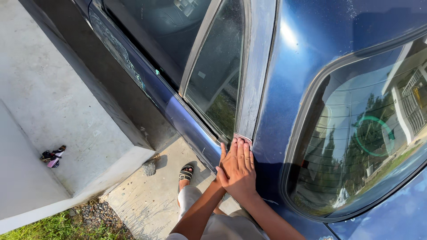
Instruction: The person sands the rear quarter panel and roofline of a blue car using a sanding block. They work along the window trim and the curved edge of the roof, moving the block back and forth to smooth the surface.
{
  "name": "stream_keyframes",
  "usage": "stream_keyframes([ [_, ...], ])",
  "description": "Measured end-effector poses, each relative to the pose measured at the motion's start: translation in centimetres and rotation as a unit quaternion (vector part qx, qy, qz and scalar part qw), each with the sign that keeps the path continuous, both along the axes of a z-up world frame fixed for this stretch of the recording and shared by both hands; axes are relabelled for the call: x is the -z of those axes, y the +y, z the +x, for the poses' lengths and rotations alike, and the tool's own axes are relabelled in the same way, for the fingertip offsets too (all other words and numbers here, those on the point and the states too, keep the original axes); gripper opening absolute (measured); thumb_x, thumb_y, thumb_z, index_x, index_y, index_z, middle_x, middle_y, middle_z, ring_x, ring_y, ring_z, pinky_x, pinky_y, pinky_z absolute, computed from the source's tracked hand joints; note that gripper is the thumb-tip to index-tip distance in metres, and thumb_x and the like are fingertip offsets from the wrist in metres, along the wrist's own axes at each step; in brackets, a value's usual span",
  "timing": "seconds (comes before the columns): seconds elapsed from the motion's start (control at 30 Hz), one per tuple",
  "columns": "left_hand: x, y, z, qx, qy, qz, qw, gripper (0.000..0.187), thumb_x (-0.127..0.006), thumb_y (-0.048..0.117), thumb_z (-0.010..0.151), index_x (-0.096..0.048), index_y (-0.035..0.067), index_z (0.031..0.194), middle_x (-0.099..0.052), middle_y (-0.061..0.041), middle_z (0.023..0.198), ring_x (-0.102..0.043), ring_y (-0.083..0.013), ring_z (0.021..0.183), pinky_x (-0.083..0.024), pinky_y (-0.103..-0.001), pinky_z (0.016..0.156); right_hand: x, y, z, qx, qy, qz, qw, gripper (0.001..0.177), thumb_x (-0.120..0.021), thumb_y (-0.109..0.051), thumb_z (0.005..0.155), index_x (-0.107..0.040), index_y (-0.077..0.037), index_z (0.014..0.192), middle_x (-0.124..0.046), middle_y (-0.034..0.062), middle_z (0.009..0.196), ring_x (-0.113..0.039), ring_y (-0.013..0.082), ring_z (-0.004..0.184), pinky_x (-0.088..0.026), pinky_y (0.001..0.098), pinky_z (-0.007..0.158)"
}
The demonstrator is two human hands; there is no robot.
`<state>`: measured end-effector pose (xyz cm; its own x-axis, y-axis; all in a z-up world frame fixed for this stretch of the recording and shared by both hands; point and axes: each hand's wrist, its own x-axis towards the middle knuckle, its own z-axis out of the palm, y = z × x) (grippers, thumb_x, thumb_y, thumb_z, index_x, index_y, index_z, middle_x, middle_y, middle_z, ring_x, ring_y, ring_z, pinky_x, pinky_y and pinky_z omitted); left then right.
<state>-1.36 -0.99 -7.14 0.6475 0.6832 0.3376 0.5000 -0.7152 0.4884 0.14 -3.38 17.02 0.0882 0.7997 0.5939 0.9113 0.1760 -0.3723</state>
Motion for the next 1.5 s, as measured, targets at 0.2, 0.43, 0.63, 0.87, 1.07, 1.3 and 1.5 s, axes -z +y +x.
stream_keyframes([
  [0.2, -8.1, 5.1, 0.6, -0.039, -0.147, 0.041, 0.987, 0.059, -0.048, 0.021, 0.106, -0.033, 0.007, 0.161, -0.032, -0.010, 0.168, -0.030, -0.0203, 0.155, -0.001, -0.049, 0.130, -2.0, 2.5, 1.5, -0.009, 0.019, 0.007, 1.000, 0.052, -0.068, -0.009, 0.091, -0.054, 0.021, 0.131, -0.055, 0.0443, 0.131, -0.053, 0.0615, 0.121, -0.045, 0.0565, 0.103],
  [0.43, -2.4, -0.9, -1.6, 0.016, -0.186, 0.006, 0.982, 0.060, -0.051, 0.029, 0.101, -0.043, 0.006, 0.156, -0.038, -0.017, 0.163, -0.035, -0.0336, 0.151, -0.004, -0.061, 0.124, 1.7, -1.9, 6.8, -0.005, 0.096, 0.110, 0.989, 0.024, -0.069, -0.002, 0.092, -0.072, 0.008, 0.113, -0.072, 0.0245, 0.116, -0.071, 0.0429, 0.107, -0.057, 0.0431, 0.090],
  [0.63, -8.8, 4.8, 2.3, 0.000, -0.244, 0.048, 0.969, 0.057, -0.054, 0.032, 0.102, -0.048, 0.009, 0.154, -0.042, -0.012, 0.162, -0.036, -0.0309, 0.153, 0.001, -0.060, 0.127, 3.8, -1.8, 9.4, -0.003, 0.069, 0.192, 0.979, 0.015, -0.069, 0.004, 0.090, -0.074, 0.012, 0.102, -0.077, 0.0181, 0.095, -0.077, 0.0292, 0.083, -0.061, 0.0277, 0.066],
  [0.87, -1.5, -2.8, -1.0, -0.014, -0.240, 0.001, 0.971, 0.058, -0.061, 0.027, 0.100, -0.051, 0.006, 0.152, -0.049, -0.016, 0.157, -0.041, -0.0336, 0.148, -0.003, -0.060, 0.123, 3.6, -2.6, 9.8, -0.017, 0.113, 0.148, 0.982, 0.016, -0.071, 0.007, 0.089, -0.071, 0.013, 0.103, -0.077, 0.0223, 0.099, -0.077, 0.0343, 0.091, -0.063, 0.0324, 0.071],
  [1.07, -4.9, 1.8, 1.3, -0.010, -0.242, 0.045, 0.969, 0.054, -0.054, 0.030, 0.102, -0.050, 0.011, 0.153, -0.045, -0.011, 0.160, -0.040, -0.0298, 0.150, 0.003, -0.060, 0.125, 3.2, -2.5, 9.6, -0.028, 0.121, 0.145, 0.982, 0.017, -0.068, 0.007, 0.093, -0.069, 0.016, 0.108, -0.075, 0.0226, 0.103, -0.076, 0.0334, 0.096, -0.061, 0.0313, 0.073],
  [1.3, -3.9, -1.8, -0.6, -0.020, -0.240, -0.004, 0.971, 0.057, -0.059, 0.025, 0.099, -0.051, 0.008, 0.153, -0.050, -0.014, 0.157, -0.042, -0.0314, 0.148, 0.000, -0.060, 0.122, 3.6, -3.2, 9.9, -0.046, 0.123, 0.148, 0.980, 0.016, -0.067, 0.009, 0.092, -0.069, 0.016, 0.107, -0.075, 0.0232, 0.102, -0.076, 0.0338, 0.096, -0.062, 0.0308, 0.075],
  [1.5, -2.5, -0.8, -0.2, -0.026, -0.267, 0.047, 0.962, 0.052, -0.051, 0.031, 0.103, -0.052, 0.010, 0.151, -0.049, -0.011, 0.158, -0.041, -0.0290, 0.150, 0.006, -0.059, 0.125, 3.9, -3.7, 9.9, -0.081, 0.203, 0.146, 0.965, 0.019, -0.054, 0.013, 0.097, -0.061, 0.021, 0.112, -0.071, 0.0303, 0.108, -0.074, 0.0402, 0.103, -0.065, 0.0343, 0.075],
])
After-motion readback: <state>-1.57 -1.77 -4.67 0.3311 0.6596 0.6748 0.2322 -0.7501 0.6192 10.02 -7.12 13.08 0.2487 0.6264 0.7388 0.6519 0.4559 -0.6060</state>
